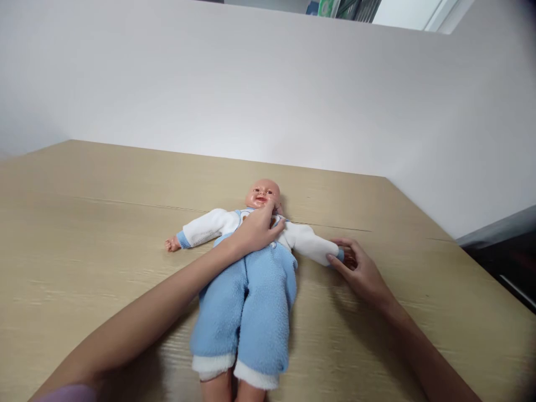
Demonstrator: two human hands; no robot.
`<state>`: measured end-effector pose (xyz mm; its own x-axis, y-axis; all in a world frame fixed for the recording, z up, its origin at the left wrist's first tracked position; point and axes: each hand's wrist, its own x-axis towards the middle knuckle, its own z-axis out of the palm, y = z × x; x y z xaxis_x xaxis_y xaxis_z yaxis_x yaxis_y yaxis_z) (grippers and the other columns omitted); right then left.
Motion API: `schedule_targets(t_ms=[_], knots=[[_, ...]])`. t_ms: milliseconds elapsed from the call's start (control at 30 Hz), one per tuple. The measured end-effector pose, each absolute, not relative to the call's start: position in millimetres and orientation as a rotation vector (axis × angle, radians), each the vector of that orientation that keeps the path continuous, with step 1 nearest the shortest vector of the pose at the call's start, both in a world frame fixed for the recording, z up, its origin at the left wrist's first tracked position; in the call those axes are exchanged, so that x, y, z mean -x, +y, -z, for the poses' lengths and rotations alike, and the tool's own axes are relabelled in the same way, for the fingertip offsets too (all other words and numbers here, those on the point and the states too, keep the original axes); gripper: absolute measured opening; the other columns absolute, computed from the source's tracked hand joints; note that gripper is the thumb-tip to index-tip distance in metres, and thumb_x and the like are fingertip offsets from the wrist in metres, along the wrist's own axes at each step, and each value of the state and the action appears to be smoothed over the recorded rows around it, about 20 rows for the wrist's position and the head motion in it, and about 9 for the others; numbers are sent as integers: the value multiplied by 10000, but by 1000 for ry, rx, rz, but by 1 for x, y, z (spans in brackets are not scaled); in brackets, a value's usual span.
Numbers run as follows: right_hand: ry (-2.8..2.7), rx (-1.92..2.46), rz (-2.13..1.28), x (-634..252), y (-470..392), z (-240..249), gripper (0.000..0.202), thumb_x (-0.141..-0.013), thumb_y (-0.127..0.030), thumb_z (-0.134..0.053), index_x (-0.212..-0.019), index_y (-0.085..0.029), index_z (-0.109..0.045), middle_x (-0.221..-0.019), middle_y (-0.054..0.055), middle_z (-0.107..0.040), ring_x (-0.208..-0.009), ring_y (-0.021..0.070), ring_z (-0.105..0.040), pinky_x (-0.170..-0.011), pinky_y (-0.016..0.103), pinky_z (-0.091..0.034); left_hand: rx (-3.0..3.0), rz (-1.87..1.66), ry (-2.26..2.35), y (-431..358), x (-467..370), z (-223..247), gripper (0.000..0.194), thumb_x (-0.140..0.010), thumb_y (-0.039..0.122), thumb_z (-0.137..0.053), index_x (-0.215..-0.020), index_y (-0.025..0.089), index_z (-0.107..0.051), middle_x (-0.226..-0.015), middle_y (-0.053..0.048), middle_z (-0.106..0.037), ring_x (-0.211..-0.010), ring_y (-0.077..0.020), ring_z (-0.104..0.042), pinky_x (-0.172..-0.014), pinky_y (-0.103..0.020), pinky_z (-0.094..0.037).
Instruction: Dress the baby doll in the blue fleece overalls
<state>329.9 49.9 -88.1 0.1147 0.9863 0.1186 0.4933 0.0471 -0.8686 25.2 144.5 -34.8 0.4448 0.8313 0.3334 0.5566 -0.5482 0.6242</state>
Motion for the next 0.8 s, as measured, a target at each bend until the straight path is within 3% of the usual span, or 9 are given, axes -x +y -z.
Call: schedule_targets(t_ms=[100, 200, 300, 433, 500, 600, 700, 800], knots=[[-1682, 1544, -191, -316, 40, 81, 434, -921, -547, -726, -1235, -249, -705, -1237, 148, -732, -1159, 388, -672, -1067, 619, -520, -2482, -931, 1131, 140, -15, 25, 153, -1033, 319, -559, -1115, 190, -573, -1077, -116, -698, -1071, -306, -627, -979, -460, -488], [-1702, 1422, 5, -290, 24, 70, 251, -1011, -391, -616, -1220, -282, -703, -1234, 124, -730, -1201, 370, -653, -1107, 593, -475, -2533, -1020, 1052, 125, 6, 16, 172, -1059, 323, -552, -1157, 190, -600, -1262, -132, -662, -1272, -315, -548, -1139, -486, -427], [-1727, 1300, -249, -257, 13, 63, 215, -1034, -344, -609, -1234, -303, -677, -1206, 95, -744, -1165, 326, -689, -1066, 501, -517, -2397, -1107, 1092, 104, 37, 20, 202, -1073, 337, -548, -1227, 213, -586, -1288, -104, -650, -1240, -277, -568, -1100, -453, -452], [-1676, 1231, -814, -226, 23, 65, 265, -1031, -454, -649, -1226, -275, -641, -1234, 83, -729, -1178, 290, -681, -1065, 439, -517, -2074, -1137, 1269, 82, 77, 45, 258, -1060, 429, -570, -1197, 212, -544, -1170, -81, -631, -1055, -238, -607, -965, -403, -505], [-1644, 1210, -1047, -221, 36, 68, 291, -1025, -523, -648, -1145, -259, -623, -1091, 52, -718, -1044, 255, -671, -958, 391, -526, -1950, -1054, 1329, 76, 92, 57, 292, -1071, 494, -531, -1153, 214, -542, -1123, -71, -632, -1002, -236, -608, -925, -398, -499], [-1641, 1164, -1220, -221, 54, 71, 352, -1001, -598, -655, -959, -254, -593, -842, -19, -576, -820, 201, -543, -791, 338, -467, -1953, -888, 1353, 71, 105, 64, 381, -1082, 576, -452, -1114, 215, -570, -1124, -79, -645, -1048, -270, -599, -963, -430, -461], [-1507, 1093, -1395, -221, 62, 73, 415, -927, -602, -738, -794, -244, -576, -765, -26, -474, -747, 187, -438, -727, 332, -415, -1914, -818, 1302, 72, 108, 64, 449, -1076, 631, -407, -1113, 218, -578, -1130, -72, -643, -1085, -285, -589, -998, -438, -438], [-1201, 1013, -1526, -220, 62, 75, 353, -859, -522, -792, -782, -243, -589, -750, -15, -490, -722, 194, -451, -719, 347, -431, -1719, -820, 1238, 77, 108, 65, 466, -1038, 667, -473, -1113, 223, -590, -1071, -44, -632, -1016, -261, -576, -924, -390, -458]])
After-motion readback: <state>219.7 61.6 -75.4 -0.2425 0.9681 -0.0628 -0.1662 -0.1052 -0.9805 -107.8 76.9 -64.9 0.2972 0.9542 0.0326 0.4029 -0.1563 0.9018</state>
